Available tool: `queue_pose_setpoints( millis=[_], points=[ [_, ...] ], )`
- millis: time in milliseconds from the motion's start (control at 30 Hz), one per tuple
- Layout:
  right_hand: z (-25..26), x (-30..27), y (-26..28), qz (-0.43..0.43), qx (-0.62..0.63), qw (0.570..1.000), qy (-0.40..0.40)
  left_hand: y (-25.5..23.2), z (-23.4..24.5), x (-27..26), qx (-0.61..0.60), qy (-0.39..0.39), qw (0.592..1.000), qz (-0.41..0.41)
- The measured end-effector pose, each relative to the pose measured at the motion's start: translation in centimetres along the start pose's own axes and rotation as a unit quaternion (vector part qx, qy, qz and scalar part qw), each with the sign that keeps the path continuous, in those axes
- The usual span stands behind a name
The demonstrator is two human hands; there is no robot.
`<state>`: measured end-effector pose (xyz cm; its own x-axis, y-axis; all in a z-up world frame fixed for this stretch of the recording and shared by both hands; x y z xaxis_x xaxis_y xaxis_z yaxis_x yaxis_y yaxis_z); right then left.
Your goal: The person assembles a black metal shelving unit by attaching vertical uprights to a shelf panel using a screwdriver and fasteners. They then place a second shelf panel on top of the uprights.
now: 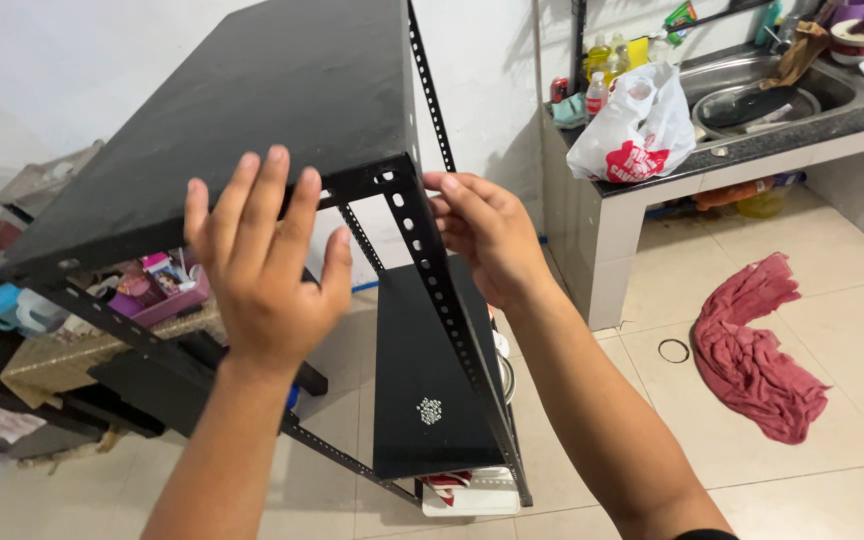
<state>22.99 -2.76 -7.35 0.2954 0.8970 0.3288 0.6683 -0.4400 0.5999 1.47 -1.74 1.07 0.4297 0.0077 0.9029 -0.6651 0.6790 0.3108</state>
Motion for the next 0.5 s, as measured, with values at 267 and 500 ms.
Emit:
queue_pose_setpoints(
  millis=[267, 500],
  points=[
    [2.6, -3.0, -0.9, 0.076, -0.097, 0.991, -0.045, -2.8, 0.8, -5.2, -0.191, -0.011, 0.977, 0.089],
    [3.6, -4.6, -0.5, 0.148, -0.216, 0.961, -0.086, -2.4, -1.6, -12.0, -0.290, 0.044, 0.918, 0.267]
  ],
)
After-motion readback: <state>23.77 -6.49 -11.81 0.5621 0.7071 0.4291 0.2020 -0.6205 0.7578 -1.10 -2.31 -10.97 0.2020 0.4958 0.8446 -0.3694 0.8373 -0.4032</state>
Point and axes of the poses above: each hand's wrist, its own x-axis towards the middle knuckle, its own z-axis out of the back of the hand, y = z × x, the point moved 5 cm from there along x, towards the middle knuckle, and after that the axes turned 14 degrees about x, right-handed, at the moved point
